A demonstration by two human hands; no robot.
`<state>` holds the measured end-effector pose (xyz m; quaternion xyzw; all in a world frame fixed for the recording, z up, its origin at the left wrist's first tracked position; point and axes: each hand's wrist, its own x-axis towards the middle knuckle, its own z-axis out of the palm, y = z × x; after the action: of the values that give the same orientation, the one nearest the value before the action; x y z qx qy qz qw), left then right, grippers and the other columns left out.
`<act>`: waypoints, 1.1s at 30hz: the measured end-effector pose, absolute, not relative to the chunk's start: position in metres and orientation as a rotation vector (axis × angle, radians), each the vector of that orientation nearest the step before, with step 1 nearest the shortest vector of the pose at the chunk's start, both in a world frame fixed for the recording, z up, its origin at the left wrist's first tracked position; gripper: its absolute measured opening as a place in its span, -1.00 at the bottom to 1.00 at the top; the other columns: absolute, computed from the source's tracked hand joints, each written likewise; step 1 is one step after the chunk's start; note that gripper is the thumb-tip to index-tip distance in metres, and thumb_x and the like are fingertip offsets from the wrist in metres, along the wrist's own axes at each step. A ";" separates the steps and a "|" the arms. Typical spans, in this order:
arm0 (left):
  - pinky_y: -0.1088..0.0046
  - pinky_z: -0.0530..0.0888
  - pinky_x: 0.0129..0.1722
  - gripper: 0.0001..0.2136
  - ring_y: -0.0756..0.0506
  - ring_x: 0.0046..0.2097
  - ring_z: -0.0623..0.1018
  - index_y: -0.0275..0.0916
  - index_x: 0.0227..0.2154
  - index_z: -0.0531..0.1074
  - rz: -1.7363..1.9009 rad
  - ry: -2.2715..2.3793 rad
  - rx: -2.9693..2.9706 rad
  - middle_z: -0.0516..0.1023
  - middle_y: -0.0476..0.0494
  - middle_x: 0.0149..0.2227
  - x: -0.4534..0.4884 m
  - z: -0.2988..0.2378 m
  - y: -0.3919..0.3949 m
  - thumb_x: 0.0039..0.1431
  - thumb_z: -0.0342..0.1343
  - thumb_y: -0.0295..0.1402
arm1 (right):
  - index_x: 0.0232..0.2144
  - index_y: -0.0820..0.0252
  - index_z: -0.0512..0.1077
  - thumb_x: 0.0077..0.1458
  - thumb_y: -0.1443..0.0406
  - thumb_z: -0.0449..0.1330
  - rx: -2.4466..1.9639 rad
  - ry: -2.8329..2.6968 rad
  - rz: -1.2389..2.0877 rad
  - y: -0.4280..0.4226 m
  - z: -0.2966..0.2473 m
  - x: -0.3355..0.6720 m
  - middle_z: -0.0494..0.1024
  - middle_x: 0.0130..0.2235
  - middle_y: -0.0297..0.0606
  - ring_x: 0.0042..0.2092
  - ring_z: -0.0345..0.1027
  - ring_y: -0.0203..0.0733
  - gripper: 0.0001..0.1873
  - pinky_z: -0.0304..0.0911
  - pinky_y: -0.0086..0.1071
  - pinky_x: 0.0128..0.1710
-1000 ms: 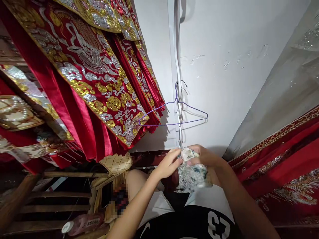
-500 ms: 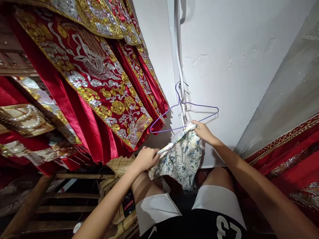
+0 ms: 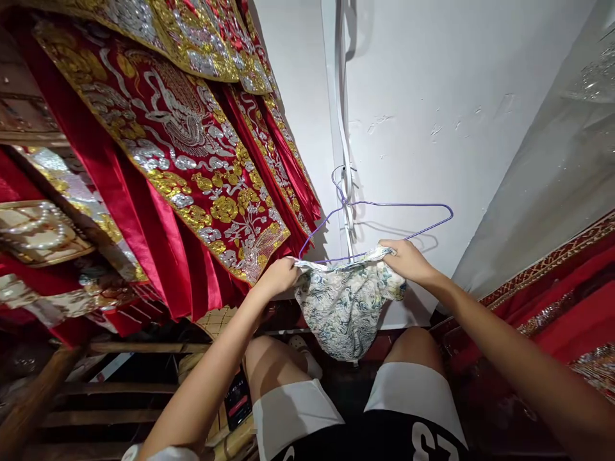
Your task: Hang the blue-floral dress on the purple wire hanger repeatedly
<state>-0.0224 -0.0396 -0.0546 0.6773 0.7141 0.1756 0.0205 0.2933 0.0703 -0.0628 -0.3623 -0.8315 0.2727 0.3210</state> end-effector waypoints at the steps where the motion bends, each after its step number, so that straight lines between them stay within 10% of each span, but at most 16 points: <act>1: 0.29 0.51 -0.25 -0.84 -0.21 -0.35 0.57 -0.21 -0.53 0.41 0.497 2.234 2.079 0.58 -0.24 -0.41 -0.023 -0.058 -0.036 0.12 0.01 -0.41 | -0.54 0.15 0.35 -0.12 0.35 0.01 -0.950 -2.188 0.712 0.070 -0.065 0.293 0.35 -0.55 -0.38 -0.49 0.12 -0.25 -0.88 -0.03 -0.41 -0.47; 7: 0.15 0.43 0.12 -0.77 -0.29 0.00 0.56 -0.30 -0.38 0.49 0.640 2.377 2.099 0.57 -0.46 -0.09 -0.021 -0.083 -0.035 0.18 -0.09 -0.49 | -0.48 0.15 0.45 -0.08 0.35 0.04 -1.058 -2.169 0.636 0.070 -0.073 0.285 0.46 -0.52 -0.33 -0.47 0.18 -0.22 -0.83 0.00 -0.40 -0.45; 33: 0.34 0.50 -0.04 -0.72 -0.34 0.13 0.56 -0.17 -0.56 0.47 0.773 2.124 2.167 0.65 -0.20 0.01 0.017 -0.009 -0.136 0.19 0.04 -0.20 | -0.63 0.12 0.23 0.08 0.17 0.12 -1.356 -2.218 0.500 0.082 -0.056 0.269 0.40 -0.58 -0.28 -0.51 0.17 -0.21 -0.69 -0.06 -0.36 -0.46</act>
<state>0.0170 -0.1361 -0.0090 0.6921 0.6783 0.2468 0.0051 0.2691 0.0820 -0.0557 -0.4966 -0.8125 0.1831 0.2445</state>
